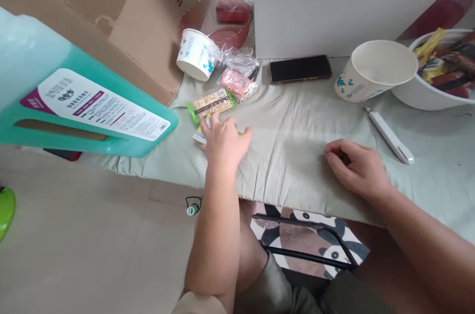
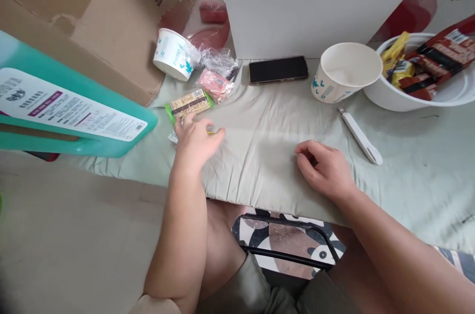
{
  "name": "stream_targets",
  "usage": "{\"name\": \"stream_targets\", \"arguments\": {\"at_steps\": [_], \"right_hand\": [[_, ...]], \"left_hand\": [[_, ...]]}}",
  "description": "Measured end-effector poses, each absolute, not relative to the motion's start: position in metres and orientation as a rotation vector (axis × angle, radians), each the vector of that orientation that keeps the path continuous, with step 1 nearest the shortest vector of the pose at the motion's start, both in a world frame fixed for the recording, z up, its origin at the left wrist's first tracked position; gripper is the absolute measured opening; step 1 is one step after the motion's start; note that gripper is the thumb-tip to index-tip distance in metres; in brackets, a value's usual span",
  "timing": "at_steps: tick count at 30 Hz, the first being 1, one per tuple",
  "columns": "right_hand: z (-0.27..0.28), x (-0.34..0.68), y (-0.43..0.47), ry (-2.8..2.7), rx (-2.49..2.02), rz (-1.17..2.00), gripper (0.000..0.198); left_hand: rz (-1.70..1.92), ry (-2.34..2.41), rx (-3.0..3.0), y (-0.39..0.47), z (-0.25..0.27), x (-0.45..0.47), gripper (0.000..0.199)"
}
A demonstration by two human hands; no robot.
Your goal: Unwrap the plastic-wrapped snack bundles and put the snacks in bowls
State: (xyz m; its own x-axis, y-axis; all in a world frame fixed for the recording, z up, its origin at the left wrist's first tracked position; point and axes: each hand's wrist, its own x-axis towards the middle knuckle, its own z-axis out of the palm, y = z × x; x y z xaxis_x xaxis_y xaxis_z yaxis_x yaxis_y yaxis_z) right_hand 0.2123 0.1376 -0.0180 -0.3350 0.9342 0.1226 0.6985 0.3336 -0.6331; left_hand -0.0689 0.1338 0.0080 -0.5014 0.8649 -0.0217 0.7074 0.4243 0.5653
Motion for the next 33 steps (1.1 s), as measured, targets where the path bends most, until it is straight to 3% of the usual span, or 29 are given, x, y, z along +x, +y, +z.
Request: {"name": "stream_targets", "arguments": {"at_steps": [4, 13, 20, 24, 27, 30, 33], "right_hand": [[-0.014, 0.208, 0.138, -2.100, -1.436, 0.697, 0.007], [-0.015, 0.211, 0.141, -2.069, -1.369, 0.802, 0.005], [-0.010, 0.237, 0.142, -1.860, -1.422, 0.786, 0.007], [-0.013, 0.256, 0.150, -1.787, -1.575, 0.469, 0.010], [-0.022, 0.268, 0.158, -1.783, -1.708, 0.244, 0.026], [-0.032, 0.277, 0.165, -1.816, -1.830, 0.209, 0.038], [-0.035, 0.281, 0.168, -1.864, -1.859, 0.253, 0.026]], "left_hand": [[0.865, 2.132, 1.597, 0.130, 0.000, -0.055, 0.021], [0.567, 1.504, 2.024, 0.128, 0.022, 0.035, 0.011], [0.595, 1.472, 2.062, 0.128, 0.018, 0.071, 0.038], [0.523, 1.762, 2.051, 0.133, 0.014, 0.072, 0.058], [0.464, 1.897, 1.975, 0.136, 0.011, 0.068, 0.066], [0.581, 1.895, 1.813, 0.141, 0.010, 0.056, 0.068], [0.855, 1.706, 1.448, 0.148, 0.011, 0.041, 0.070]]}}
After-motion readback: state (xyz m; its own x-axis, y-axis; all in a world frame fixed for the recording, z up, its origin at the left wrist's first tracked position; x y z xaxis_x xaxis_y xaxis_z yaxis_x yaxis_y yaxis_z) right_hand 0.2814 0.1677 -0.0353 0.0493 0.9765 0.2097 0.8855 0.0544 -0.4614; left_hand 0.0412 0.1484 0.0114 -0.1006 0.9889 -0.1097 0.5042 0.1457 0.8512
